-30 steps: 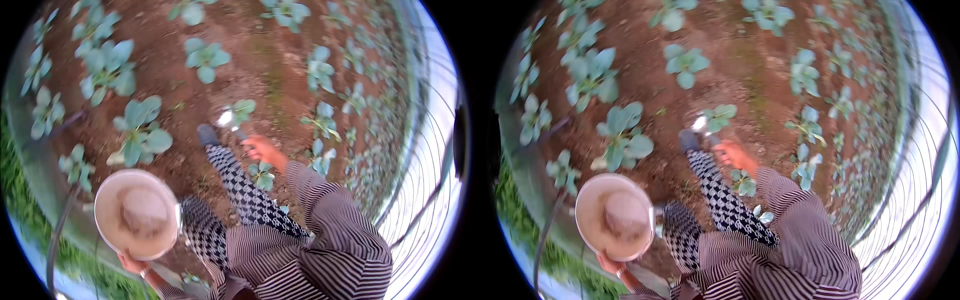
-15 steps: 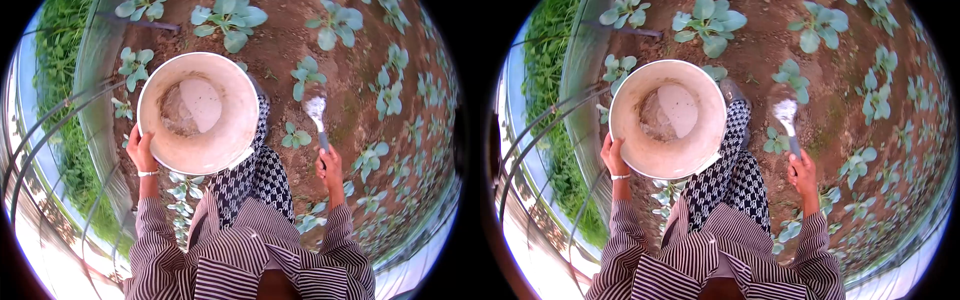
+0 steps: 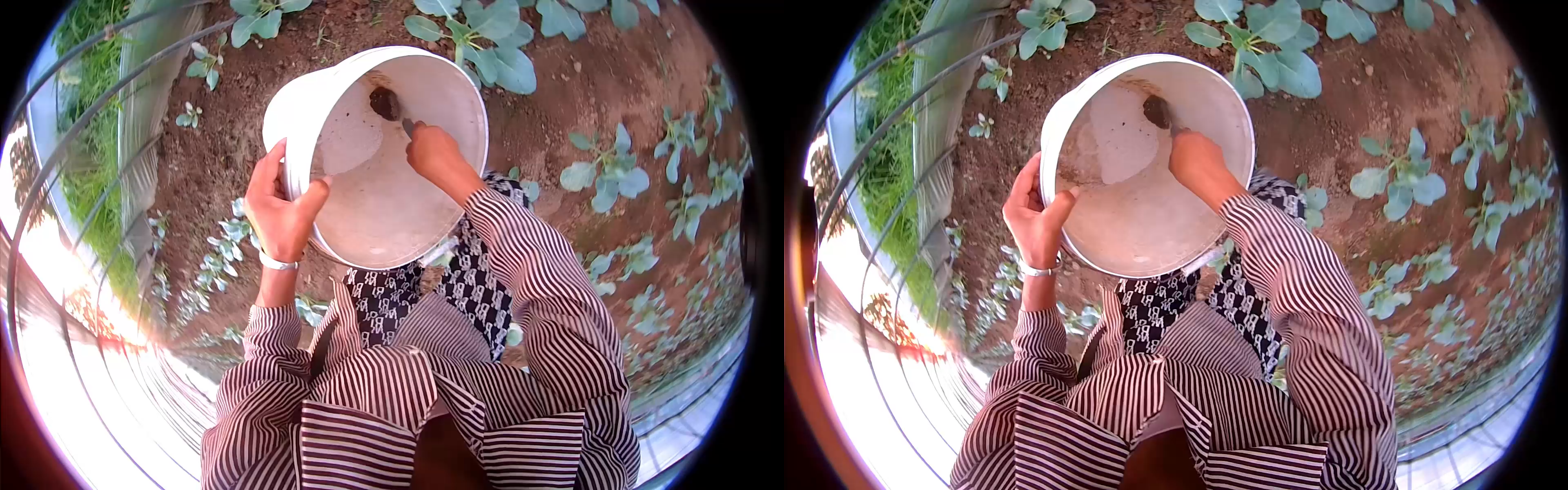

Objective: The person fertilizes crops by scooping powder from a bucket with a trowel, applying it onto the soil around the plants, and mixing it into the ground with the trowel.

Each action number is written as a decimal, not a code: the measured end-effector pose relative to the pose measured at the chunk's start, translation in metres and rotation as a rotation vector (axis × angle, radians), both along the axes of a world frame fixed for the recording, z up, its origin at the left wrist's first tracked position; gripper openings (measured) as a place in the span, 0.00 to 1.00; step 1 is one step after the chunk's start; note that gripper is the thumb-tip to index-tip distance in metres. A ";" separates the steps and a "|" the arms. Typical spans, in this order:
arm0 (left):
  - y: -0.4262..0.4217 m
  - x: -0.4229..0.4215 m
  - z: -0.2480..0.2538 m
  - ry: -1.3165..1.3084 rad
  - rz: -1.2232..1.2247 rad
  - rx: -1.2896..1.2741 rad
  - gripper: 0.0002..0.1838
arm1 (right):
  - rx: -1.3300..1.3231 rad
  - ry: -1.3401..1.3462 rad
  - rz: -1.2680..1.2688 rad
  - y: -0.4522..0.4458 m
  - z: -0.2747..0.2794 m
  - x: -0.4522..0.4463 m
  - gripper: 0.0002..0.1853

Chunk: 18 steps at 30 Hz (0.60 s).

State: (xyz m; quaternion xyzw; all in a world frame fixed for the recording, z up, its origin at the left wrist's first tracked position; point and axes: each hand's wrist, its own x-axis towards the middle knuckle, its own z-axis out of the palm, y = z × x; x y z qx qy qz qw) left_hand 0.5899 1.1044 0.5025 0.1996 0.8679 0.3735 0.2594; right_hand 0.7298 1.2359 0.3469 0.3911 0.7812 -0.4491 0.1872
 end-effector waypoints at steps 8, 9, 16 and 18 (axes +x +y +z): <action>0.061 0.030 0.001 0.106 0.313 -0.005 0.29 | -0.115 0.118 0.196 0.040 -0.074 -0.024 0.11; 0.069 0.030 -0.003 0.118 0.373 -0.011 0.28 | -0.158 0.158 0.211 0.060 -0.073 -0.025 0.11; 0.085 0.070 -0.028 0.209 0.665 -0.129 0.24 | -0.421 0.250 0.370 0.145 -0.009 0.011 0.16; 0.083 0.088 -0.034 0.195 0.795 -0.049 0.23 | -0.518 0.144 0.455 0.171 0.018 0.009 0.18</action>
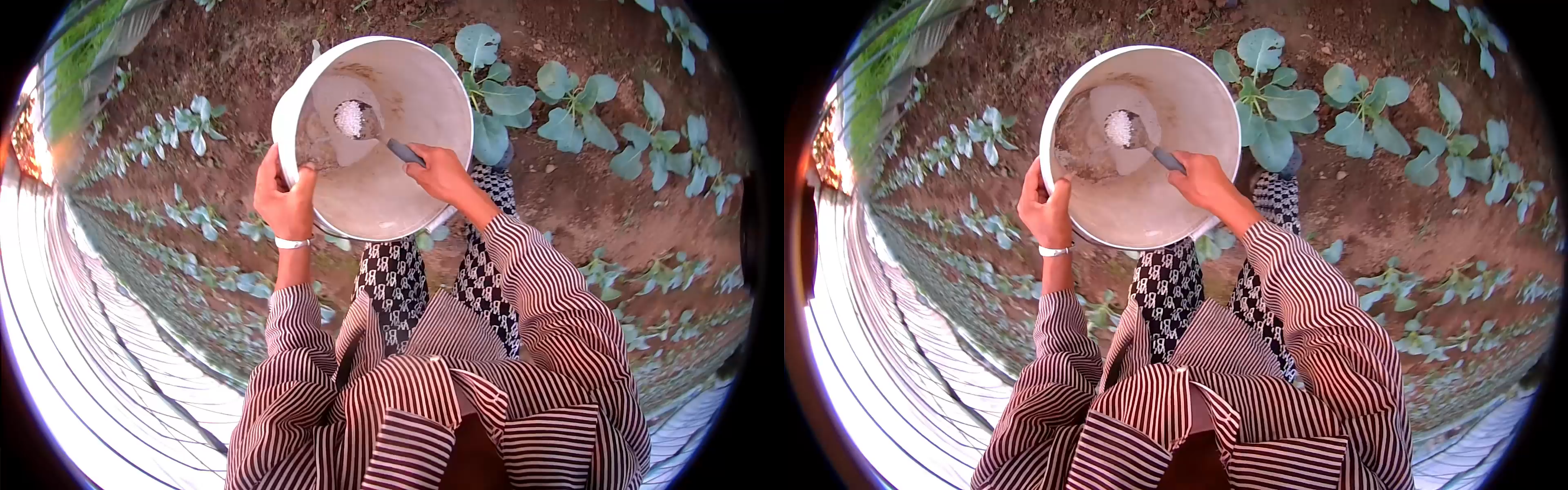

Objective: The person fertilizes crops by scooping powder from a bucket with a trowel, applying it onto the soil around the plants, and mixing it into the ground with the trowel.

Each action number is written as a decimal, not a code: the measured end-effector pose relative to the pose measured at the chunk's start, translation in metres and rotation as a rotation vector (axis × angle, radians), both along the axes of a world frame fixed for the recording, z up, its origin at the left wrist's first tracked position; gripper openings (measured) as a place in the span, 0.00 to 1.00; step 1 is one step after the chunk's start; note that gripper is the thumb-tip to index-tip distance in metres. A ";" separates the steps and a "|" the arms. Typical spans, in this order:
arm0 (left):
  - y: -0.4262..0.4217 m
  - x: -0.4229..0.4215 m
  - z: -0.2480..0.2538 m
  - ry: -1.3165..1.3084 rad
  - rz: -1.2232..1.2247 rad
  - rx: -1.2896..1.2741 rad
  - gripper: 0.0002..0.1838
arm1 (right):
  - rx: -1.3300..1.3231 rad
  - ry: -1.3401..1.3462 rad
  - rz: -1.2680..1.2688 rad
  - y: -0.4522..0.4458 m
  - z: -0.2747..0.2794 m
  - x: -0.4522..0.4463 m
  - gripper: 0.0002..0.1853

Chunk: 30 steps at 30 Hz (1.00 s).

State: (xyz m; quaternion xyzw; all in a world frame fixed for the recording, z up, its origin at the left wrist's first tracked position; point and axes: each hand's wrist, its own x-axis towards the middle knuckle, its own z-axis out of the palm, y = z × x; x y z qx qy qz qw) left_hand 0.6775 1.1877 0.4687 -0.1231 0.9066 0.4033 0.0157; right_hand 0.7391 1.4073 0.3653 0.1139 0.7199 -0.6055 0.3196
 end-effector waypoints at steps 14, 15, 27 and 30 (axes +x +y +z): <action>-0.102 0.115 -0.032 -0.135 0.628 0.081 0.20 | 0.002 -0.315 0.118 0.074 0.050 -0.006 0.24; -0.110 0.124 -0.036 -0.140 0.663 0.099 0.20 | 0.062 -0.314 0.138 0.074 0.043 -0.013 0.24; -0.161 0.194 -0.124 -0.262 0.798 0.081 0.14 | 0.564 -0.046 0.179 0.032 -0.286 -0.063 0.15; -0.178 0.200 -0.147 -0.310 0.790 0.077 0.17 | 0.653 0.009 0.129 0.031 -0.331 -0.052 0.17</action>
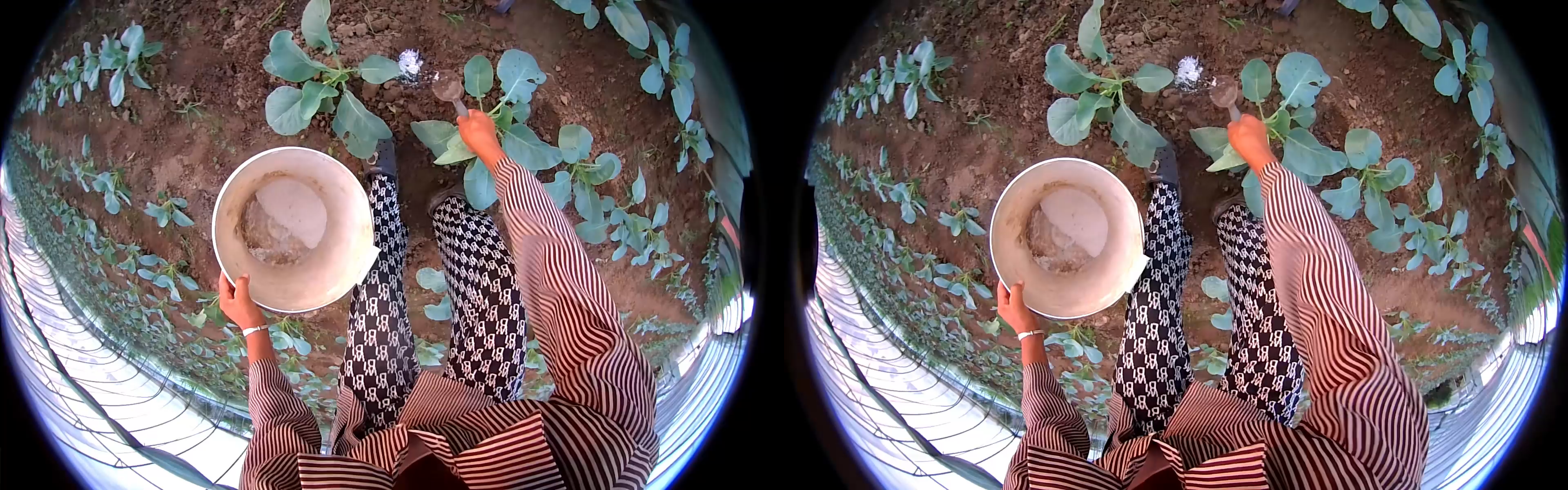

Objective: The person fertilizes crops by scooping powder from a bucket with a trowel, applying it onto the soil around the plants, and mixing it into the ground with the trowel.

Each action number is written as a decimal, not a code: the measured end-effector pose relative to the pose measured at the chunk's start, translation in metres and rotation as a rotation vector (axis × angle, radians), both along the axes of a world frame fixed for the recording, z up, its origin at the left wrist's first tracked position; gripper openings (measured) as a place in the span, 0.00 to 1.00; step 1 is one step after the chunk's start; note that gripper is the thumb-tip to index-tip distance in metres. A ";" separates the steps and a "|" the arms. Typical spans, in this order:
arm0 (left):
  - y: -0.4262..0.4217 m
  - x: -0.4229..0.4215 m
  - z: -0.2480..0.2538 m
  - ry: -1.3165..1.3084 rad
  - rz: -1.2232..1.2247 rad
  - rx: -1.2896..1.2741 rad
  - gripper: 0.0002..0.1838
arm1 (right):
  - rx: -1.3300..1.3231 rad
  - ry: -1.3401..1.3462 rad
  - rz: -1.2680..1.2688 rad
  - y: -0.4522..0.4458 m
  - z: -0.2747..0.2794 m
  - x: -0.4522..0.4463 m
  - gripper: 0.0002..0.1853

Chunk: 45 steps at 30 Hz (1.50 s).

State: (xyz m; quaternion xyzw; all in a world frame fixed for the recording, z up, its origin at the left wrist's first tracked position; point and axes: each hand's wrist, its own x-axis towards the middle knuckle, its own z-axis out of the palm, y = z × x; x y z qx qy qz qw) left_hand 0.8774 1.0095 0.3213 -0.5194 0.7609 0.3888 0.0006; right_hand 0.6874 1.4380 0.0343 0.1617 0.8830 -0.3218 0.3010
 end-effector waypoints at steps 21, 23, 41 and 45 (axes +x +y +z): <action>0.036 -0.004 -0.089 -0.054 0.038 0.224 0.28 | -0.595 -0.967 -1.066 -0.048 -0.006 -0.062 0.07; 0.037 -0.008 -0.084 -0.054 0.050 0.232 0.28 | -0.508 -1.127 -0.941 -0.041 -0.006 -0.073 0.08; 0.058 -0.050 0.045 0.036 0.004 0.171 0.27 | -0.597 -0.725 -0.798 0.032 0.160 -0.046 0.06; 0.054 -0.063 0.075 0.114 -0.082 0.156 0.21 | -0.534 -0.434 -0.573 0.046 0.273 -0.035 0.16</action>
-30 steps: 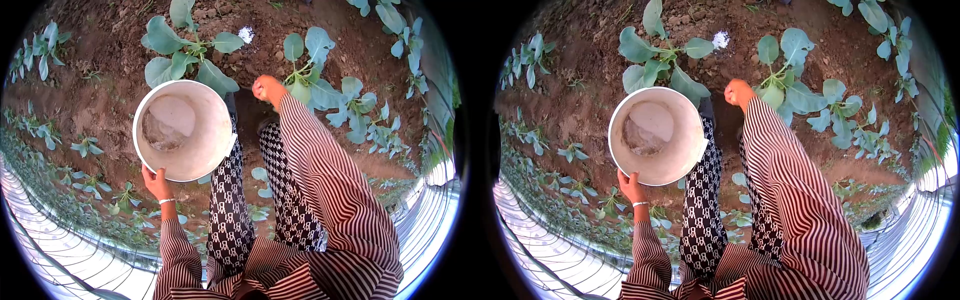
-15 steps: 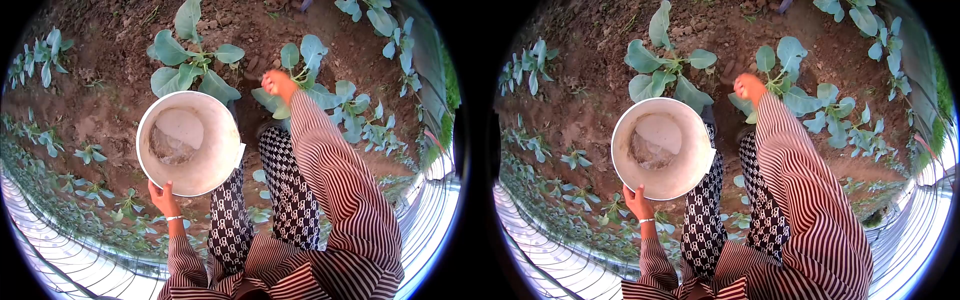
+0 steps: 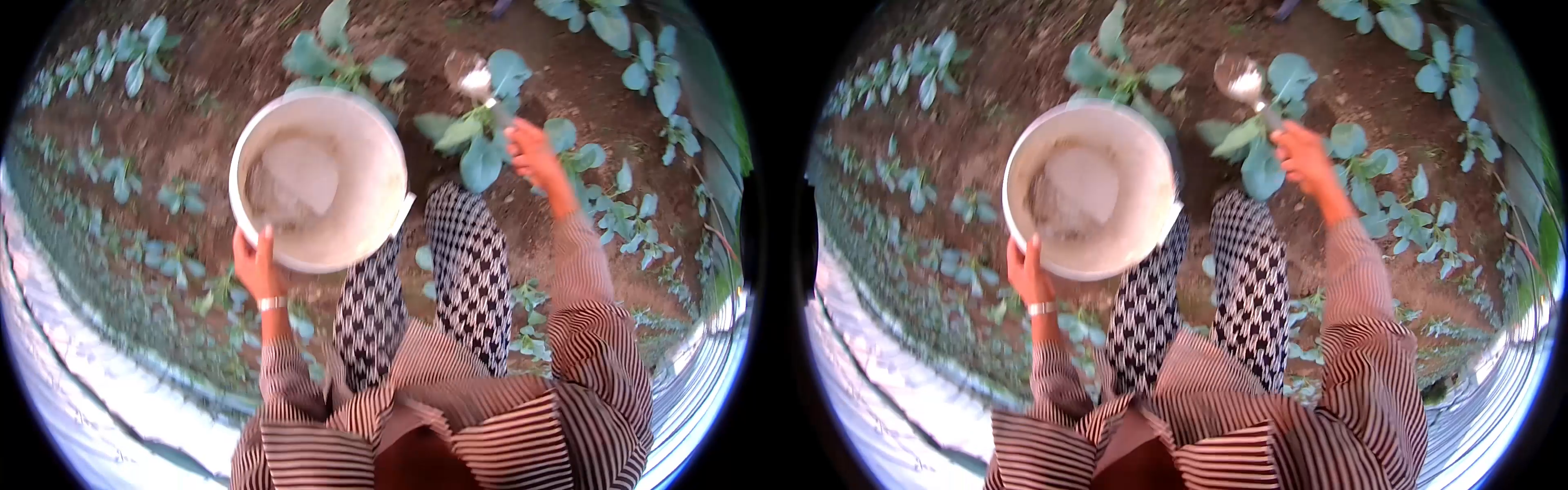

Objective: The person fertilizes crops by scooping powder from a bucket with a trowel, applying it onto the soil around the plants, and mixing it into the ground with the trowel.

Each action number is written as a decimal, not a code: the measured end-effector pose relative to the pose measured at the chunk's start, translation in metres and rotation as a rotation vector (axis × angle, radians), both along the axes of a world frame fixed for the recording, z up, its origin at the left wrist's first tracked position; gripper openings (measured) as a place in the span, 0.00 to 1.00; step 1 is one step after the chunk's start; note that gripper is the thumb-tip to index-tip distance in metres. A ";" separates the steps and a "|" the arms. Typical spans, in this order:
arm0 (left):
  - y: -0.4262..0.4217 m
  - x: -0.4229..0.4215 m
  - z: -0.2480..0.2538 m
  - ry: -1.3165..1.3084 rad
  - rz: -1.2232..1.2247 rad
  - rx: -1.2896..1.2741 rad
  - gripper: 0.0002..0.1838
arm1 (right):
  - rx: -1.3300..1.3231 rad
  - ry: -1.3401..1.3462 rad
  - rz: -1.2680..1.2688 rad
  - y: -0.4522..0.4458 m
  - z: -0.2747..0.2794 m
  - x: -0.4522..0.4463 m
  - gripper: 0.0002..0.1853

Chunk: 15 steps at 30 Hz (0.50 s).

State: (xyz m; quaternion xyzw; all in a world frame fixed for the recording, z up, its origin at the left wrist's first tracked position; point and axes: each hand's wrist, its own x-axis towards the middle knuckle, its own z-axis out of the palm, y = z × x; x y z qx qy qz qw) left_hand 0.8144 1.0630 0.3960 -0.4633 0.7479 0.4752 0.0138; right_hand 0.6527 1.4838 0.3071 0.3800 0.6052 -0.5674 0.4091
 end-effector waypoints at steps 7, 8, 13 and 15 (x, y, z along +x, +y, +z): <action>0.041 -0.043 0.092 0.138 -0.129 -0.152 0.24 | -0.301 0.243 0.658 -0.050 0.135 0.011 0.19; 0.051 -0.050 0.107 0.155 -0.176 -0.161 0.24 | -0.259 0.253 0.795 -0.068 0.137 0.010 0.15; 0.095 -0.060 0.152 0.301 -0.391 -0.228 0.31 | -0.113 -0.057 0.492 -0.148 0.089 0.020 0.12; 0.123 -0.066 0.166 0.349 -0.433 -0.170 0.30 | -0.154 0.306 0.622 -0.153 0.000 0.036 0.13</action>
